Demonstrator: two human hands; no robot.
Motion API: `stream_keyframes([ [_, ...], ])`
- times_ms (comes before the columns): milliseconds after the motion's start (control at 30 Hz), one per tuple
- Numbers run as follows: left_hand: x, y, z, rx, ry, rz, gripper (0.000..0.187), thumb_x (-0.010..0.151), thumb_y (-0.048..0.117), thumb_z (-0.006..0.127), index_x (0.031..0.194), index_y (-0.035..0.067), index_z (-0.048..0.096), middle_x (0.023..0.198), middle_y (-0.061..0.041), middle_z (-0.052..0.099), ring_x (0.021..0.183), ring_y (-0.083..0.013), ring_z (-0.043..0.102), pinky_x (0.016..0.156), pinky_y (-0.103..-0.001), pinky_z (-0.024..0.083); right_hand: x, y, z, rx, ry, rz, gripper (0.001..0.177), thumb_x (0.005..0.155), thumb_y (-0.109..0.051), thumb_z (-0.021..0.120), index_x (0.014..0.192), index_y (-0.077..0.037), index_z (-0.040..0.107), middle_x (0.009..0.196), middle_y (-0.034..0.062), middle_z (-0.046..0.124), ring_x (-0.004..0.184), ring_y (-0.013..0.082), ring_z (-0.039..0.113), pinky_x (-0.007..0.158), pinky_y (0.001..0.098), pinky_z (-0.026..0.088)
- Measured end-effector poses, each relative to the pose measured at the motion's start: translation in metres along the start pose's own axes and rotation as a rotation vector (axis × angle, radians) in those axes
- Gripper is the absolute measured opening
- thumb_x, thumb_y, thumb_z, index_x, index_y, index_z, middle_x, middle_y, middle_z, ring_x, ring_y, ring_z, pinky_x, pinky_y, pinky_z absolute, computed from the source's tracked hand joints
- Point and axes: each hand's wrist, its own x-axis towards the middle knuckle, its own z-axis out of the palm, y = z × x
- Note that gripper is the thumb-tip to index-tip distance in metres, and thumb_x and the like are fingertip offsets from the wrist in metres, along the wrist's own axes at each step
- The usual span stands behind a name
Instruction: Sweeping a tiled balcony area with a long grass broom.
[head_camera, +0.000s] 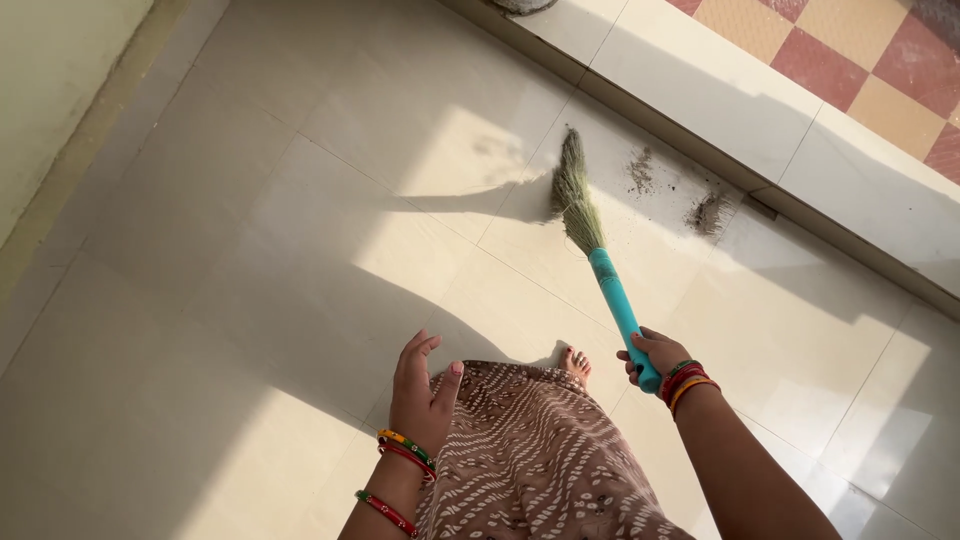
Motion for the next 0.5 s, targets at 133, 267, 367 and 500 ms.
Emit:
stream_keyframes([
  [133, -0.007, 0.017, 0.031, 0.047, -0.051, 0.050, 0.062, 0.096, 0.051, 0.056, 0.136, 0.004, 0.052, 0.156, -0.021, 0.040, 0.142, -0.0377, 0.042, 0.105, -0.050, 0.047, 0.001, -0.019, -0.040, -0.112, 0.165, -0.078, 0.059, 0.103, -0.019, 0.058, 0.159, -0.012, 0.040, 0.092, 0.0150, 0.068, 0.065, 0.0174, 0.060, 0.053, 0.0345, 0.055],
  [267, -0.004, 0.034, 0.065, 0.051, -0.061, 0.102, 0.062, 0.098, 0.053, 0.052, 0.135, 0.003, 0.052, 0.154, -0.020, 0.043, 0.141, -0.0368, 0.045, 0.106, -0.048, 0.049, -0.031, 0.009, -0.023, -0.203, 0.181, -0.173, 0.066, 0.099, -0.022, 0.063, 0.159, -0.013, 0.037, 0.088, 0.0170, 0.069, 0.061, 0.0215, 0.062, 0.050, 0.0382, 0.054],
  [367, -0.002, 0.049, 0.087, 0.077, -0.095, 0.079, 0.064, 0.095, 0.055, 0.052, 0.135, 0.004, 0.053, 0.154, -0.020, 0.042, 0.142, -0.0364, 0.044, 0.106, -0.048, 0.048, -0.023, 0.010, -0.013, -0.353, 0.060, -0.177, 0.067, 0.098, -0.025, 0.063, 0.158, -0.017, 0.034, 0.088, 0.0141, 0.071, 0.059, 0.0212, 0.063, 0.048, 0.0395, 0.054],
  [500, -0.004, 0.067, 0.110, 0.109, -0.120, 0.119, 0.064, 0.097, 0.055, 0.051, 0.135, 0.004, 0.053, 0.154, -0.021, 0.043, 0.142, -0.0377, 0.044, 0.109, -0.049, 0.046, 0.010, -0.031, -0.014, -0.247, -0.092, -0.125, 0.066, 0.098, -0.025, 0.064, 0.158, -0.015, 0.038, 0.088, 0.0131, 0.072, 0.060, 0.0188, 0.063, 0.049, 0.0358, 0.054],
])
